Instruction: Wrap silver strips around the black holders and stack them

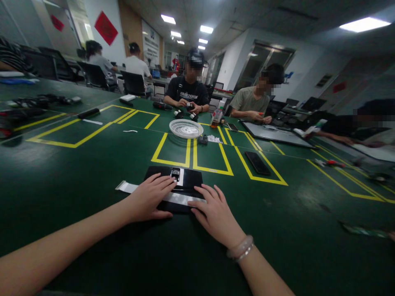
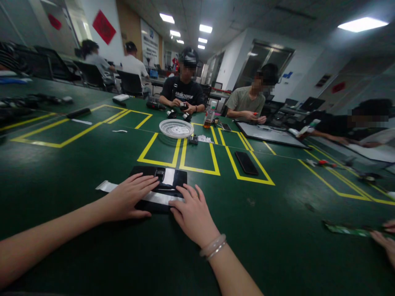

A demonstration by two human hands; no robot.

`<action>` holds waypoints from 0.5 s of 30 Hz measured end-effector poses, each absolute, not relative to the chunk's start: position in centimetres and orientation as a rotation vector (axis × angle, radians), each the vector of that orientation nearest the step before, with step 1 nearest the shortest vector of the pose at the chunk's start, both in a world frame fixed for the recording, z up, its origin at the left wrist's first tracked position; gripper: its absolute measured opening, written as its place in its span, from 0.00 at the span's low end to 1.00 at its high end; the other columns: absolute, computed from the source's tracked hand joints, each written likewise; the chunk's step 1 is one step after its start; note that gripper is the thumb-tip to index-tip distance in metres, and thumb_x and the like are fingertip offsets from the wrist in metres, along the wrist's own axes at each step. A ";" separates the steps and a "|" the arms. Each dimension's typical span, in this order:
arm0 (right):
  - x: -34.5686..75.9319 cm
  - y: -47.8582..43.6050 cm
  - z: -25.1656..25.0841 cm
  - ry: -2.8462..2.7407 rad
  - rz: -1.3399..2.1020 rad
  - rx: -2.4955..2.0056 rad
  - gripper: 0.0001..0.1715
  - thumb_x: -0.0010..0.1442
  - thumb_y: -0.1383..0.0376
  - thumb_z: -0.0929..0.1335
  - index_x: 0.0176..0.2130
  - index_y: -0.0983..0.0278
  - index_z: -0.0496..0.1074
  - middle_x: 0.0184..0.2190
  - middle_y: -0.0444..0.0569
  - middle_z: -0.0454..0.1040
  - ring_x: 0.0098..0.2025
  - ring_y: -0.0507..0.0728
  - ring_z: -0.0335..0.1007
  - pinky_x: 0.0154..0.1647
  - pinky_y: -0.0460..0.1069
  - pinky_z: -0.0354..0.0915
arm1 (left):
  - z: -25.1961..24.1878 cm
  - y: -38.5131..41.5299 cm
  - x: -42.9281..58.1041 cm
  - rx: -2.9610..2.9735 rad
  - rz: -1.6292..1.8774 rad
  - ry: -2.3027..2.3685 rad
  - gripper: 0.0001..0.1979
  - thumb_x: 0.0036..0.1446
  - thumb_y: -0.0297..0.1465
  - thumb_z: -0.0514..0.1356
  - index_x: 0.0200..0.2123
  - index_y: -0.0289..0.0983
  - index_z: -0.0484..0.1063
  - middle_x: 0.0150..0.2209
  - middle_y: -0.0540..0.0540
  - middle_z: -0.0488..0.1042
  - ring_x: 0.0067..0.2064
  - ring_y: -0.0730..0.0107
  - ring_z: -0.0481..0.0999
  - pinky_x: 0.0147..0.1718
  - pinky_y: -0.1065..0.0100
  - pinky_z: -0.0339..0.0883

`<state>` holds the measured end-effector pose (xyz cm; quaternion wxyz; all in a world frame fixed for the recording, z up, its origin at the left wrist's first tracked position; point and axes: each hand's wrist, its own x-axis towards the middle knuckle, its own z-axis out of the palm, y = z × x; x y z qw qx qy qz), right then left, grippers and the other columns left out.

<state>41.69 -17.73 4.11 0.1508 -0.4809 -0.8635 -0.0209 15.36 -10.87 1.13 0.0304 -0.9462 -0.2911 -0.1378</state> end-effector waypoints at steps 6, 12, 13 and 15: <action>42.1 -17.3 4.1 -2.407 -0.095 -1.354 0.17 0.65 0.64 0.66 0.53 0.52 0.73 0.61 0.49 0.68 0.65 0.63 0.58 0.66 0.69 0.50 | 1.3 -10.0 15.4 -3.008 -0.386 -0.927 0.41 0.58 0.50 0.67 0.66 0.35 0.60 0.63 0.38 0.59 0.63 0.48 0.59 0.67 0.48 0.40; 42.9 -17.0 4.4 -2.318 -0.107 -1.366 0.18 0.66 0.65 0.65 0.54 0.52 0.71 0.58 0.48 0.70 0.63 0.62 0.60 0.65 0.67 0.51 | 3.9 -8.4 12.5 -2.912 -0.503 -1.116 0.36 0.56 0.49 0.68 0.62 0.37 0.65 0.59 0.40 0.64 0.61 0.47 0.62 0.66 0.44 0.35; 43.0 -16.9 4.4 -2.316 -0.097 -1.363 0.18 0.65 0.65 0.65 0.54 0.52 0.72 0.58 0.47 0.71 0.63 0.62 0.61 0.65 0.67 0.51 | 4.3 -7.7 11.3 -2.839 -0.529 -1.197 0.35 0.57 0.50 0.66 0.61 0.36 0.65 0.59 0.39 0.64 0.61 0.46 0.61 0.66 0.43 0.34; 43.1 -16.8 4.3 -2.319 -0.071 -1.362 0.18 0.65 0.66 0.66 0.53 0.52 0.72 0.57 0.47 0.72 0.62 0.62 0.61 0.65 0.67 0.51 | 4.9 -6.3 8.5 -2.661 -0.571 -1.372 0.33 0.59 0.52 0.61 0.58 0.34 0.67 0.58 0.37 0.64 0.60 0.44 0.61 0.64 0.40 0.34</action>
